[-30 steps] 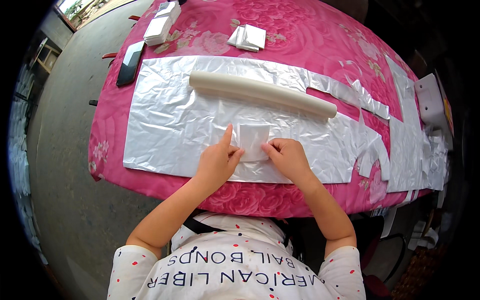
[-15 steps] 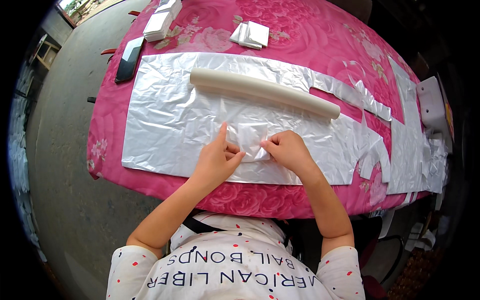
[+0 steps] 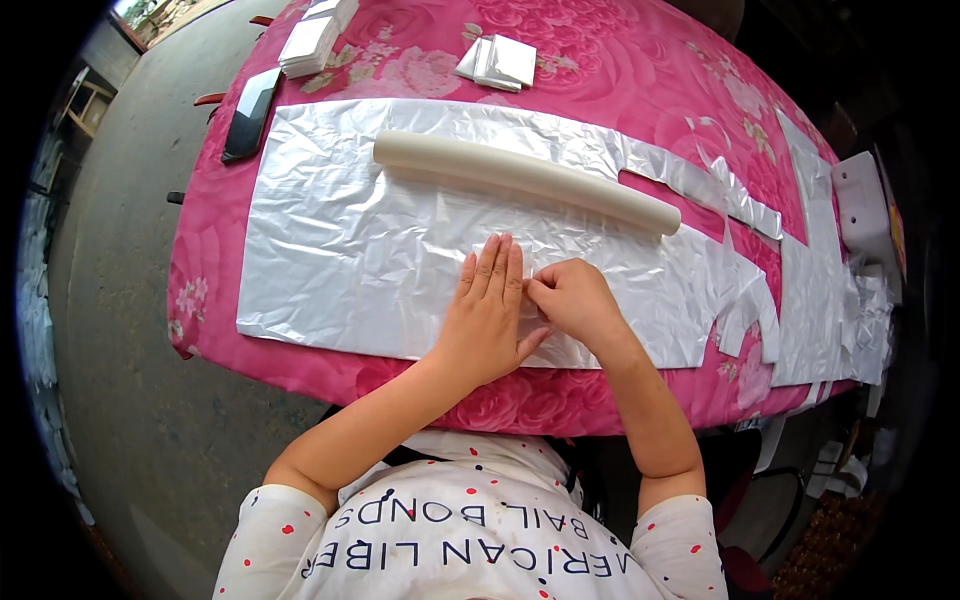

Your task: The person repeatedly unrolls a clear plastic film over a large white sheet on a pink tablecloth, folds the film into small rectangular packets, and stacks them. The person handles the film roll and the folded packets throughout the clip.

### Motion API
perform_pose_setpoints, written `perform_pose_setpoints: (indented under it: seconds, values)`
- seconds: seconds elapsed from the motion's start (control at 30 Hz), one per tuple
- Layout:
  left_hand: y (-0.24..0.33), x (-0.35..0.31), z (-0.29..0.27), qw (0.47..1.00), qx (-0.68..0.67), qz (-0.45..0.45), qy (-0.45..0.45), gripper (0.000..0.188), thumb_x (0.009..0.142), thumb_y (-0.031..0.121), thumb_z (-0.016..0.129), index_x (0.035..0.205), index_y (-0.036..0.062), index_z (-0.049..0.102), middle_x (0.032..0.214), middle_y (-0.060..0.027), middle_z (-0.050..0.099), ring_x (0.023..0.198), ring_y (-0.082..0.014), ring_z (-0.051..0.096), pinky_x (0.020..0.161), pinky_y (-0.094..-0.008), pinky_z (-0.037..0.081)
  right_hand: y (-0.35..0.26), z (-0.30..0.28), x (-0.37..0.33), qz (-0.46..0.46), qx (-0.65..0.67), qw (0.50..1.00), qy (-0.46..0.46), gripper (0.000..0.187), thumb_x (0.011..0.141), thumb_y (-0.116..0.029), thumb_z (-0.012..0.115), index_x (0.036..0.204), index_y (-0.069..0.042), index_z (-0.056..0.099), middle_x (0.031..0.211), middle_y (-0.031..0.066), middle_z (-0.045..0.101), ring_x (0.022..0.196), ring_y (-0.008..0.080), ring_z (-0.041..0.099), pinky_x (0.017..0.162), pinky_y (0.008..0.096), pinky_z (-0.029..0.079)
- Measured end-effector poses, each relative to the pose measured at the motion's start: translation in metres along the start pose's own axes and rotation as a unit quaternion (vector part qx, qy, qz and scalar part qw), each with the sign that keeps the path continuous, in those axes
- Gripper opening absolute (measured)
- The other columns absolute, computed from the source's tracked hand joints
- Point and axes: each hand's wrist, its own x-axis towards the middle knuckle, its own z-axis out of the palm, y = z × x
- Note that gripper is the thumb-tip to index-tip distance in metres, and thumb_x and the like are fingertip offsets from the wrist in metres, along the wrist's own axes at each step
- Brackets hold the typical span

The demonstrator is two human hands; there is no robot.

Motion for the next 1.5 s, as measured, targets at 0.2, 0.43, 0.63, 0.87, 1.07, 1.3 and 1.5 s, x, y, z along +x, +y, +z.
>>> perform_pose_setpoints:
  seconds: [0.2,0.43,0.63,0.87,1.07,1.3,1.5]
  values:
    - [-0.007,-0.003,0.007,1.000,0.011,0.020,-0.005,0.102,0.076,0.049,0.061,0.140,-0.0093,0.008,0.146,-0.0273,0.014,0.138,-0.0387,0.010,0.111,-0.0486,0.006,-0.010,0.008,-0.014,-0.025,-0.038,0.996,0.073,0.023,0.075,-0.024,0.057,0.066,-0.004,0.064,0.058,0.0113,0.061,0.056,0.0274,0.059,0.055,0.0361,0.047]
    - [-0.005,-0.002,0.005,0.998,0.047,0.005,-0.041,0.105,0.073,0.055,0.059,0.139,-0.0103,0.011,0.147,-0.0272,0.009,0.139,-0.0374,0.005,0.112,-0.0468,0.003,-0.001,0.013,-0.032,-0.032,-0.112,0.985,0.127,0.020,0.070,-0.024,0.068,0.073,-0.006,0.061,0.063,0.0069,0.062,0.060,0.0235,0.060,0.058,0.0334,0.047]
    - [-0.009,-0.006,-0.004,0.998,-0.049,0.015,0.040,0.100,0.076,0.046,0.062,0.141,-0.0058,0.008,0.148,-0.0262,0.003,0.138,-0.0414,0.003,0.111,-0.0494,0.005,0.007,-0.009,-0.038,-0.066,-0.112,0.987,0.097,0.020,0.071,-0.022,0.069,0.078,-0.005,0.061,0.071,0.0074,0.061,0.064,0.0218,0.060,0.060,0.0327,0.047]
    - [-0.024,-0.083,-0.054,0.888,-0.442,-0.127,-0.010,0.035,0.085,-0.002,0.050,0.120,-0.0038,0.051,0.119,-0.0186,0.054,0.106,-0.0241,0.058,0.088,-0.0314,0.045,-0.013,0.026,-0.010,-0.387,-0.206,0.877,0.195,0.038,0.077,-0.022,0.065,0.107,0.000,0.057,0.115,0.0161,0.056,0.109,0.0306,0.050,0.094,0.0414,0.037]
    - [-0.033,-0.176,-0.065,0.731,-0.526,-0.416,-0.129,0.024,0.091,0.006,0.051,0.109,-0.0063,0.060,0.102,-0.0117,0.065,0.092,-0.0151,0.062,0.084,-0.0257,0.048,-0.022,0.069,-0.001,-0.337,-0.185,0.917,0.107,0.067,0.087,-0.046,0.049,0.136,-0.002,0.035,0.144,0.0239,0.023,0.134,0.0390,0.020,0.109,0.0487,0.015]
    - [-0.047,-0.210,-0.045,0.572,-0.661,-0.486,0.023,0.022,0.090,0.013,0.054,0.100,-0.0051,0.063,0.101,-0.0123,0.065,0.086,-0.0144,0.061,0.074,-0.0241,0.047,-0.054,0.148,-0.069,-0.415,-0.066,0.902,-0.098,0.064,0.092,-0.040,0.042,0.142,-0.004,0.025,0.149,0.0207,0.014,0.139,0.0349,0.011,0.110,0.0472,0.008]
    - [-0.041,-0.199,-0.071,0.821,-0.367,-0.436,-0.036,0.015,0.081,0.011,0.063,0.089,-0.0015,0.067,0.076,-0.0071,0.067,0.065,-0.0095,0.060,0.059,-0.0262,0.049,-0.072,0.138,-0.069,-0.504,-0.088,0.842,-0.168,0.042,0.087,-0.027,0.054,0.122,-0.004,0.048,0.141,0.0196,0.031,0.137,0.0338,0.017,0.109,0.0506,0.012]
